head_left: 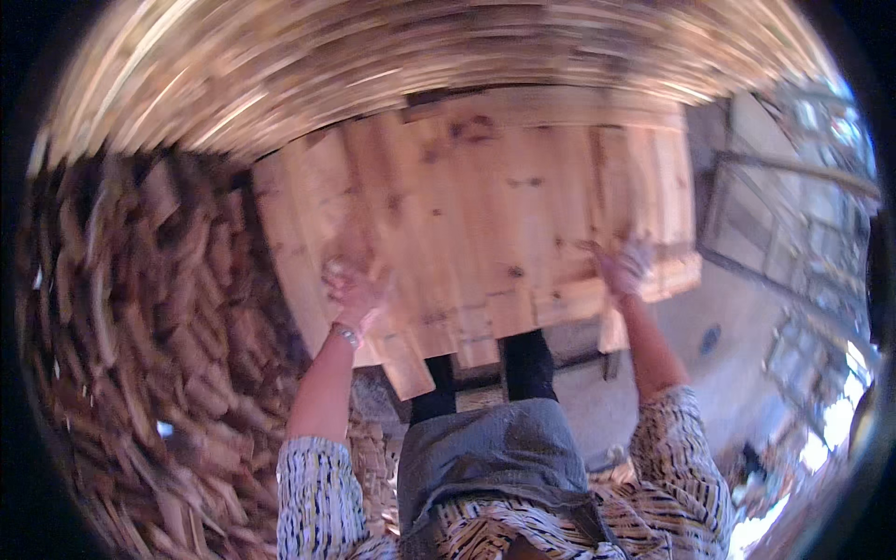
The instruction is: The person repeatedly picks up small wooden planks from a large pile and places them onto a growing stack. They handle the planks by hand, arranging them in layers to build a neat pile within a warehouse environment.
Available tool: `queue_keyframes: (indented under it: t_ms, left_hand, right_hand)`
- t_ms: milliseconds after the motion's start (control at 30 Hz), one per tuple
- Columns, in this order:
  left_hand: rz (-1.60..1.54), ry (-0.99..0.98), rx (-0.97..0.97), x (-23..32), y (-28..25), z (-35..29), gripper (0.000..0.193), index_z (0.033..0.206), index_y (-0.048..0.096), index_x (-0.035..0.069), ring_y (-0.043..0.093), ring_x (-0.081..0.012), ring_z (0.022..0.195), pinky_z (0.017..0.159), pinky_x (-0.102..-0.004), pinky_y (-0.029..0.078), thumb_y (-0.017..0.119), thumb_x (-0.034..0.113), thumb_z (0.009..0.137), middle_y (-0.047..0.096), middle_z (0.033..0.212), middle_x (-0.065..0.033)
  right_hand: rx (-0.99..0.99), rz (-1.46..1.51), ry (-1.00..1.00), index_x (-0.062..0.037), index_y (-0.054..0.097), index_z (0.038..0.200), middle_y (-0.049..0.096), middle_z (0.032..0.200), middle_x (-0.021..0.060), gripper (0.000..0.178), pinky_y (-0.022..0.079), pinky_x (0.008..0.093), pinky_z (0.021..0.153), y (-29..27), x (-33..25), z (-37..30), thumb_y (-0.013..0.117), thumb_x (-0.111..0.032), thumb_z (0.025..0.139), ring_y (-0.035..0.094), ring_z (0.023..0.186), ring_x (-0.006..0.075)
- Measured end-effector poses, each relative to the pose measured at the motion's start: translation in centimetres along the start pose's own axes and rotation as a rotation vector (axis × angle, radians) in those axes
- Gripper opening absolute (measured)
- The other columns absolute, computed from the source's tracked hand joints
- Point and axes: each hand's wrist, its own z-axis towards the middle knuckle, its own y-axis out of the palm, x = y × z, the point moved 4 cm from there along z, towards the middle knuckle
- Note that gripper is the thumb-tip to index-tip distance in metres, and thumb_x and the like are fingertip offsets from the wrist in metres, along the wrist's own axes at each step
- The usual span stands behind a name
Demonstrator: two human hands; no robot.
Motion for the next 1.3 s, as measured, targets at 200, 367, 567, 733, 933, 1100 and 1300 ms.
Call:
queue_keyframes:
  t_ms: [200, 367, 567, 733, 933, 1100, 1300]
  left_hand:
    - [-0.189, 0.252, 0.491, -3.6, -7.5, 1.9, 0.063, 0.141, 0.044, -0.002, 0.052, -0.0391, 0.122, 0.103, -0.0441, 0.040, 0.057, 0.043, 0.099, 0.055, 0.128, -0.0274]
    - [-0.360, 0.023, 0.306, -11.8, -11.2, 7.8, 0.052, 0.134, 0.050, 0.001, 0.063, -0.0379, 0.106, 0.090, -0.0429, 0.050, 0.053, 0.042, 0.102, 0.064, 0.117, -0.0207]
    - [-0.510, -0.028, 0.318, -6.1, -11.7, 9.2, 0.061, 0.135, 0.048, -0.001, 0.065, -0.0281, 0.105, 0.091, -0.0378, 0.049, 0.062, 0.044, 0.096, 0.066, 0.120, -0.0166]
    - [-0.538, -0.036, 0.294, -6.9, -11.4, 8.3, 0.069, 0.141, 0.043, -0.003, 0.065, -0.0258, 0.111, 0.094, -0.0369, 0.049, 0.070, 0.035, 0.091, 0.067, 0.123, -0.0162]
    - [-0.351, 0.049, 0.339, -5.3, -10.7, 8.1, 0.062, 0.140, 0.042, -0.004, 0.064, -0.0375, 0.114, 0.094, -0.0428, 0.051, 0.066, 0.029, 0.094, 0.066, 0.122, -0.0212]
    - [-0.207, 0.161, 0.684, -8.2, -9.2, 8.4, 0.045, 0.126, 0.051, 0.001, 0.065, -0.0351, 0.106, 0.088, -0.0440, 0.053, 0.066, 0.026, 0.092, 0.066, 0.110, -0.0186]
    - [0.014, -0.155, 0.346, -0.3, -5.7, -1.9, 0.082, 0.155, 0.022, -0.003, 0.025, -0.0455, 0.149, 0.120, -0.0552, 0.026, 0.054, 0.043, 0.096, 0.024, 0.162, -0.0263]
  right_hand:
    - [0.126, 0.020, -0.030, -0.0117, 0.043, 0.146, 0.052, 0.129, 0.0279, 0.087, 0.047, 0.0524, 0.095, 6.2, 5.4, 1.7, 0.083, -0.041, 0.075, 0.053, 0.116, 0.0473]
    - [0.077, 0.149, -0.220, -0.0144, 0.045, 0.149, 0.052, 0.135, 0.0278, 0.084, 0.044, 0.0514, 0.103, 2.3, -4.0, 0.4, 0.082, -0.036, 0.077, 0.052, 0.121, 0.0485]
    - [0.029, 0.097, -0.022, -0.0191, 0.040, 0.153, 0.041, 0.142, 0.0377, 0.073, 0.040, 0.0548, 0.106, 10.6, -11.5, -0.3, 0.062, -0.049, 0.090, 0.047, 0.125, 0.0534]
    - [0.095, 0.063, -0.158, -0.0168, 0.042, 0.152, 0.040, 0.144, 0.0375, 0.072, 0.039, 0.0552, 0.107, 10.3, -12.1, -1.6, 0.061, -0.052, 0.092, 0.046, 0.127, 0.0543]
    - [0.070, -0.084, -0.097, -0.0175, 0.029, 0.159, 0.036, 0.148, 0.0394, 0.083, 0.035, 0.0546, 0.111, 10.2, -11.9, -2.0, 0.061, -0.054, 0.091, 0.041, 0.133, 0.0542]
    - [-0.127, -0.027, -0.125, -0.0141, 0.026, 0.160, 0.032, 0.153, 0.0349, 0.088, 0.032, 0.0542, 0.115, 8.5, -13.4, -1.0, 0.058, -0.060, 0.091, 0.039, 0.137, 0.0504]
    - [-0.143, -0.125, -0.399, -0.0138, 0.027, 0.159, 0.034, 0.159, 0.0241, 0.084, 0.028, 0.0535, 0.117, 0.2, -15.6, -7.7, 0.066, -0.039, 0.090, 0.033, 0.142, 0.0481]
